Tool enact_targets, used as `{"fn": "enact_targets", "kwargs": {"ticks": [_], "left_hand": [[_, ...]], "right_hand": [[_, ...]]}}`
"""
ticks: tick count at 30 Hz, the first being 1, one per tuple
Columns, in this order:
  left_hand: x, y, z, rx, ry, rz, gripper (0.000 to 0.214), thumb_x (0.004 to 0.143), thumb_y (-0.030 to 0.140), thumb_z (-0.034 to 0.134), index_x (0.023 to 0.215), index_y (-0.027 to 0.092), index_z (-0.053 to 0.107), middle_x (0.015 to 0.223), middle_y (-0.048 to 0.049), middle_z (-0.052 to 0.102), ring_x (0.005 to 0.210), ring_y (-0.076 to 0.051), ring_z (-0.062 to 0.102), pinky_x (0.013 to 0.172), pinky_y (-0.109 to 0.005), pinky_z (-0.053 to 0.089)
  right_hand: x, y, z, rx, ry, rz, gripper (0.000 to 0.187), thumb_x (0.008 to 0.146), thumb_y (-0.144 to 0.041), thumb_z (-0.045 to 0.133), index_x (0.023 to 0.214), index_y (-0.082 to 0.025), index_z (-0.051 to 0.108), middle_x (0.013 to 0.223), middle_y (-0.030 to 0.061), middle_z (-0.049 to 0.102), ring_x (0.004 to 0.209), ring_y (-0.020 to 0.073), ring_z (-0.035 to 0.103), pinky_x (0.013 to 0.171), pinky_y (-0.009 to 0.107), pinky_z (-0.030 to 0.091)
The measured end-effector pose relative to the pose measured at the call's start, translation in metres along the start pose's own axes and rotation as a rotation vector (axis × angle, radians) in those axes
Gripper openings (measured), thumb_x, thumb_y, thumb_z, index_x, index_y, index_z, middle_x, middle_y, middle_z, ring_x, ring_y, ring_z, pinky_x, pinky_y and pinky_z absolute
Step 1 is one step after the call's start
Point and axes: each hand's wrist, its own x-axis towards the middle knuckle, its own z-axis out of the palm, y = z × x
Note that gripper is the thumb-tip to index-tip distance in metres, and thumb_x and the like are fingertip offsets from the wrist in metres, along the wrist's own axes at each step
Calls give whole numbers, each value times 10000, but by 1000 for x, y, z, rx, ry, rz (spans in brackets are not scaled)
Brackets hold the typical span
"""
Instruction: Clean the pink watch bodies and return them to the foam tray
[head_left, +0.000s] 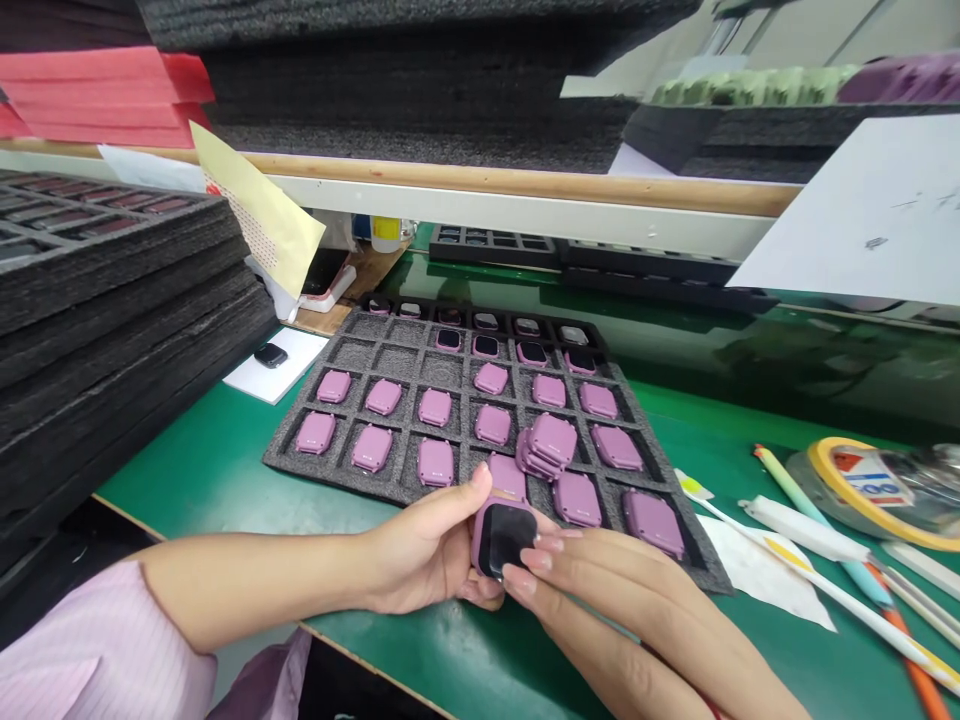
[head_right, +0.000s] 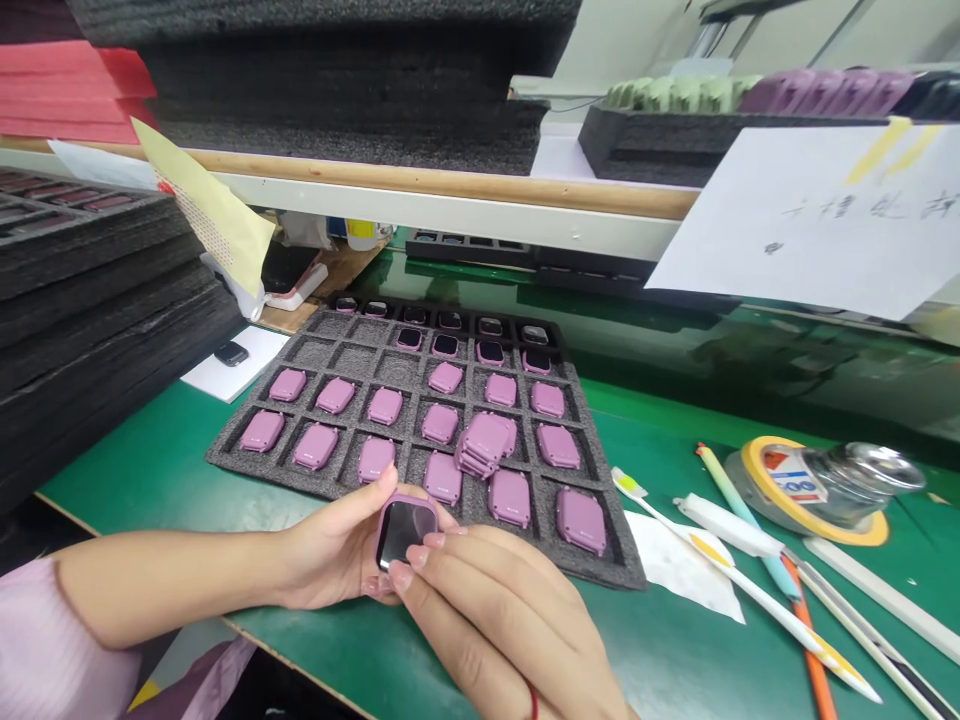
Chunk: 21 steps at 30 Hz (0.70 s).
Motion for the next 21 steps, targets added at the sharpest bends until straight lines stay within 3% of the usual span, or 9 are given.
{"fn": "enact_targets", "kwargs": {"ticks": [4,7,9,11,13,17,21], "left_hand": [[0,0,2,-2,36,-8,577,729,679,770,920,144,672,704,17,547,525,-61,426,494,-207,247],[0,-2,2,59,104,53,608,695,710,778,881,144,655,693,23,533,524,-61,424,483,-203,269],[0,-5,1,128,132,110,626,706,739,749,864,144,639,683,25,539,487,-50,390,449,-204,242],[0,-8,1,199,138,143,642,710,755,732,867,142,627,712,13,579,450,-32,357,417,-208,200],[0,-9,1,247,139,155,647,709,749,738,885,136,629,743,3,609,435,-19,346,410,-210,188],[1,-7,0,149,124,93,669,756,800,639,892,144,630,687,-9,625,454,-66,463,414,-214,213],[2,-4,-2,91,93,37,621,800,764,621,930,158,649,745,-45,706,490,-99,558,403,-211,219]], "right_hand": [[10,1,5,-37,-28,-66,398,995,-139,545,1359,-263,649,1072,35,789,1012,219,746,905,353,610],[17,3,14,-102,64,-85,325,914,-142,698,1227,-228,696,965,28,784,895,203,725,868,369,576],[20,3,21,-104,105,-9,408,900,-266,751,1288,-198,644,903,43,745,810,197,683,790,371,556],[21,3,26,-49,62,103,511,922,-375,721,1370,-182,569,858,39,683,761,183,639,702,336,544],[21,2,28,30,26,177,479,932,-366,700,1354,-195,551,848,23,644,758,166,617,661,292,541],[23,3,24,105,25,235,401,905,-320,721,1257,-219,559,975,44,682,869,174,650,742,291,562],[24,6,21,60,26,188,404,904,-301,722,1259,-211,552,990,67,707,915,206,667,797,337,556]]}}
